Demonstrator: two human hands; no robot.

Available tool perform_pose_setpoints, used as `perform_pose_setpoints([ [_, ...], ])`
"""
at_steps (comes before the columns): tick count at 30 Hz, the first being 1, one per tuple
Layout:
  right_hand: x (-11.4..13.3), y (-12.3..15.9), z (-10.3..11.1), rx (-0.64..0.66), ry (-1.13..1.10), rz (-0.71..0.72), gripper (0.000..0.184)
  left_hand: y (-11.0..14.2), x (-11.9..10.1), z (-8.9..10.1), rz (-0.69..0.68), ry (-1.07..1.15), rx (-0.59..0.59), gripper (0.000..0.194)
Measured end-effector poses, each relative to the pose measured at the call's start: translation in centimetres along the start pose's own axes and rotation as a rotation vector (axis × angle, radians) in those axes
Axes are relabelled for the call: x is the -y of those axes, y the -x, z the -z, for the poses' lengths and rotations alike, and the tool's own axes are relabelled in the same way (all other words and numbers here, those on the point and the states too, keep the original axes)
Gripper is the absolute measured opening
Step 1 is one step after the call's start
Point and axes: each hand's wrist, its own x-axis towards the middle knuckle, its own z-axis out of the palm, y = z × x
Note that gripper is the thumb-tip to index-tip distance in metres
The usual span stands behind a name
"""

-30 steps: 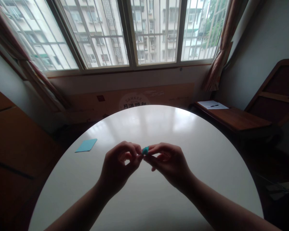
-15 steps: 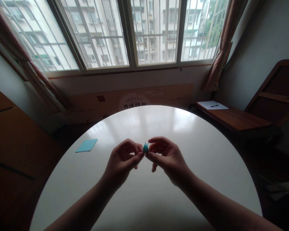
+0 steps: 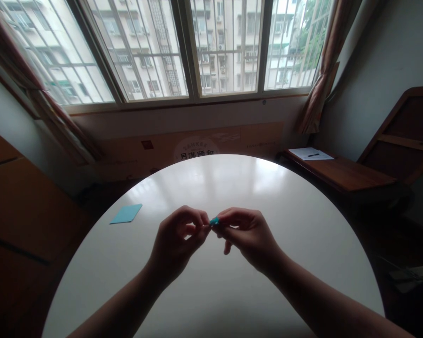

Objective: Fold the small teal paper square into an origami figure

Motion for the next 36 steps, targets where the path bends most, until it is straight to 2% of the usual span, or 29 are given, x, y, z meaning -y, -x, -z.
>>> perform_pose_setpoints([
  [2, -0.2, 0.1, 0.0, -0.044, -0.006, -0.08, 0.009, -0.2, 0.3, -0.1, 0.095, 0.066, -0.001, 0.009],
  [5, -0.4, 0.1, 0.0, -0.096, -0.027, -0.187, 0.014, -0.5, 0.6, 0.0, 0.207, 0.142, 0.036, 0.021],
  [9, -0.5, 0.0, 0.0, -0.117, -0.045, -0.26, 0.018, -0.6, 1.0, 0.2, 0.246, 0.152, 0.078, 0.022],
  [19, -0.3, -0.2, -0.4, -0.153, -0.082, -0.273, 0.034, -0.8, 1.1, -0.5, 0.348, 0.344, -0.087, 0.029],
  [21, -0.2, -0.2, -0.6, -0.182, -0.114, -0.255, 0.043, -0.7, 1.2, -0.6, 0.341, 0.33, -0.11, 0.03],
  [24, -0.1, -0.3, -0.8, -0.202, -0.127, -0.256, 0.05, -0.5, 1.3, -0.7, 0.27, 0.192, -0.134, 0.018],
  [28, 0.0, -0.3, -0.6, -0.185, -0.105, -0.246, 0.046, -0.3, 1.3, -0.7, 0.152, 0.014, -0.142, 0.012],
  [36, -0.3, -0.5, -0.5, -0.126, -0.113, -0.284, 0.036, 0.0, 0.9, -0.6, 0.053, -0.058, -0.134, 0.008],
])
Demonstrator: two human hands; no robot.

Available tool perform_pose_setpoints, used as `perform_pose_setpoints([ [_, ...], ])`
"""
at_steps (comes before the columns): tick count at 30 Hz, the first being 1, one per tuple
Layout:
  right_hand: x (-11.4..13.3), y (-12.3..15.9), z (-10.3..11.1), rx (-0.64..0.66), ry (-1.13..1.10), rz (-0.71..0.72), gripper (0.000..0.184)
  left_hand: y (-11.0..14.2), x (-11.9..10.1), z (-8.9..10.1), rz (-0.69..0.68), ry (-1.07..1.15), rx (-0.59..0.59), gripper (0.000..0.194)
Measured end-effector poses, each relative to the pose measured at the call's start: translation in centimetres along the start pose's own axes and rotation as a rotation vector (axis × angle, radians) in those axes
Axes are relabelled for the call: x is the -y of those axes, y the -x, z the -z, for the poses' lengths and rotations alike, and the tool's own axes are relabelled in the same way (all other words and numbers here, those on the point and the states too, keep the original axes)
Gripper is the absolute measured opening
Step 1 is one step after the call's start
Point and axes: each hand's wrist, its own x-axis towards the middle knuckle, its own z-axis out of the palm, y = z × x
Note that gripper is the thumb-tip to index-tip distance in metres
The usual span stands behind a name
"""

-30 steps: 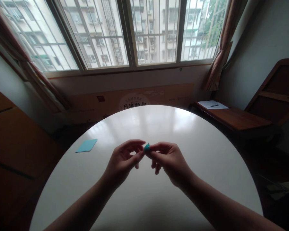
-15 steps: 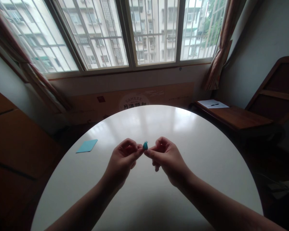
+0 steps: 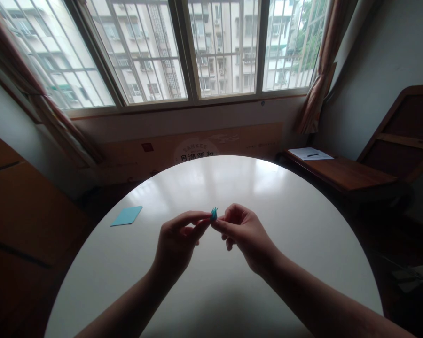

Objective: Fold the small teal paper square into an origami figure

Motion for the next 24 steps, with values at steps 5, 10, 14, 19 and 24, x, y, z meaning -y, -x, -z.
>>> perform_pose_setpoints([
  [5, -0.23, -0.03, 0.19, -0.01, 0.027, 0.028, 0.035, -0.21, 0.47, -0.01, 0.048, 0.118, 0.046, 0.008],
  [10, -0.29, 0.08, 0.24, -0.023, 0.207, 0.209, 0.031, -0.49, 0.69, -0.06, 0.152, 0.166, 0.083, 0.01],
  [14, -0.21, 0.23, 0.13, -0.032, 0.268, 0.274, 0.028, -0.45, 0.42, 0.1, 0.13, 0.163, 0.081, 0.011],
  [19, -0.23, 0.08, 0.15, -0.012, 0.223, 0.234, 0.027, -0.48, 0.51, 0.3, 0.084, 0.171, 0.081, 0.009],
  [24, -0.2, 0.02, 0.23, 0.006, 0.227, 0.227, 0.026, -0.62, 0.69, 0.26, 0.134, 0.204, 0.105, 0.008],
])
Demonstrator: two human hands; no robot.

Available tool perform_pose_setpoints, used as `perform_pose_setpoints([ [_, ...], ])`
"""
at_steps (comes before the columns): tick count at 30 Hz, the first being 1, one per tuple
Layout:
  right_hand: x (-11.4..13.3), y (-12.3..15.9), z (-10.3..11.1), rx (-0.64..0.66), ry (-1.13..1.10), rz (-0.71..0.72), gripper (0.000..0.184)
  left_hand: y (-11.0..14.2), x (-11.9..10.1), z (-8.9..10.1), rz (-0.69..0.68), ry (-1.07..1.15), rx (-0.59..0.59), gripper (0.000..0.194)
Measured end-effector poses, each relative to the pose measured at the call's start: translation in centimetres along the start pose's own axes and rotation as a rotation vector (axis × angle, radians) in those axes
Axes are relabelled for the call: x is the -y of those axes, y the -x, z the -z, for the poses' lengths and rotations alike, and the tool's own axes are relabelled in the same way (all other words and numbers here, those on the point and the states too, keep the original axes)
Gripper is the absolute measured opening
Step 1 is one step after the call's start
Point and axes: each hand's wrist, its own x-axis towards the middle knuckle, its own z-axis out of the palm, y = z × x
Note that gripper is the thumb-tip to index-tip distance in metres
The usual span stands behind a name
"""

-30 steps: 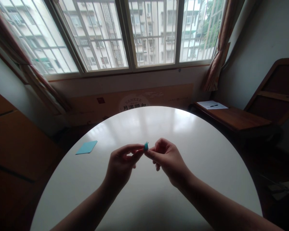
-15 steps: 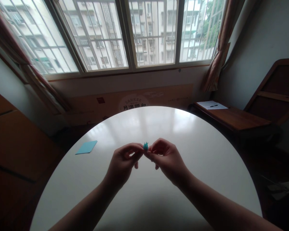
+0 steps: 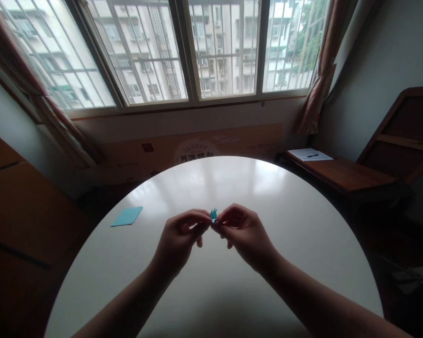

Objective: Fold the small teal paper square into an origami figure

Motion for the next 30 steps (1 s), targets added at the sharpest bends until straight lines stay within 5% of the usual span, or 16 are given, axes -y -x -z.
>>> perform_pose_setpoints([
  [8, 0.5, 0.0, -0.3, -0.034, 0.156, 0.124, 0.026, -0.1, -0.7, 0.2, 0.05, -0.025, 0.106, 0.006],
  [21, 0.5, -0.3, 0.4, 0.114, -0.117, -0.187, 0.023, -0.3, -0.7, 1.3, -0.155, -0.273, 0.128, 0.009],
  [26, 0.3, -0.2, 0.4, 0.09, -0.076, -0.184, 0.027, -0.3, -0.5, 1.2, -0.203, -0.374, 0.131, 0.011],
  [30, 0.2, -0.3, 0.4, 0.065, -0.058, -0.167, 0.031, -0.4, -0.6, 1.1, -0.112, -0.295, 0.083, 0.006],
])
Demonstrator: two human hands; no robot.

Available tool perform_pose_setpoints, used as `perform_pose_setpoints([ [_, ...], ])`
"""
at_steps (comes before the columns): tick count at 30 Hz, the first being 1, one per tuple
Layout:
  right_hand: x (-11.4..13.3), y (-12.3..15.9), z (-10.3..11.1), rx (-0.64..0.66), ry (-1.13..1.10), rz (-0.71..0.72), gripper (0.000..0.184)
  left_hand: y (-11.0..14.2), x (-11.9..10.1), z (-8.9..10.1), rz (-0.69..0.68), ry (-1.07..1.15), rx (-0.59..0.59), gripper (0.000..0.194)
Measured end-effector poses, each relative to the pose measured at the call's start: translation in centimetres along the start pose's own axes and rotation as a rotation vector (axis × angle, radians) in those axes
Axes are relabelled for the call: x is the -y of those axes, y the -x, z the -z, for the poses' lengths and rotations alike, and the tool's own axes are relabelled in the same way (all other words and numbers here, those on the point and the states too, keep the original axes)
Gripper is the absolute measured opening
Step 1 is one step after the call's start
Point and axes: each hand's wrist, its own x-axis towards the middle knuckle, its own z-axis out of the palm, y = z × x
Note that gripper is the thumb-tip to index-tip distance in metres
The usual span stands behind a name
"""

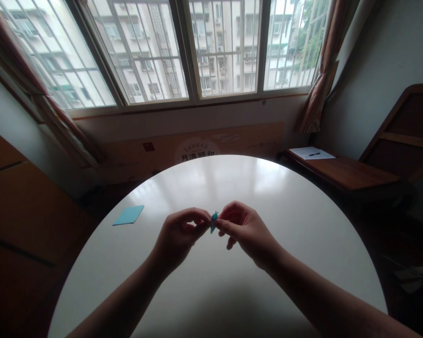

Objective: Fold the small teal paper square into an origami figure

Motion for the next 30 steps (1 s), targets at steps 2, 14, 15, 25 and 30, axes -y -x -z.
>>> perform_pose_setpoints([
  [2, 0.06, 0.02, 0.01, -0.009, -0.007, 0.006, 0.032, -0.11, -0.02, 0.01, 0.098, 0.085, -0.01, 0.007],
  [14, 0.01, 0.04, 0.04, -0.04, -0.005, 0.047, 0.03, -0.31, -0.74, 0.23, 0.362, 0.124, 0.096, 0.031],
  [15, -0.02, 0.09, 0.02, -0.039, -0.001, 0.05, 0.03, -0.34, -0.75, 0.24, 0.382, 0.138, 0.098, 0.031],
  [25, -0.17, 0.14, 0.17, -0.052, 0.015, -0.029, 0.033, -0.45, -0.64, 0.17, 0.439, 0.152, 0.088, 0.026],
  [30, -0.11, 0.13, 0.1, -0.066, -0.02, -0.113, 0.037, -0.51, -0.69, 0.06, 0.51, 0.217, 0.061, 0.028],
])
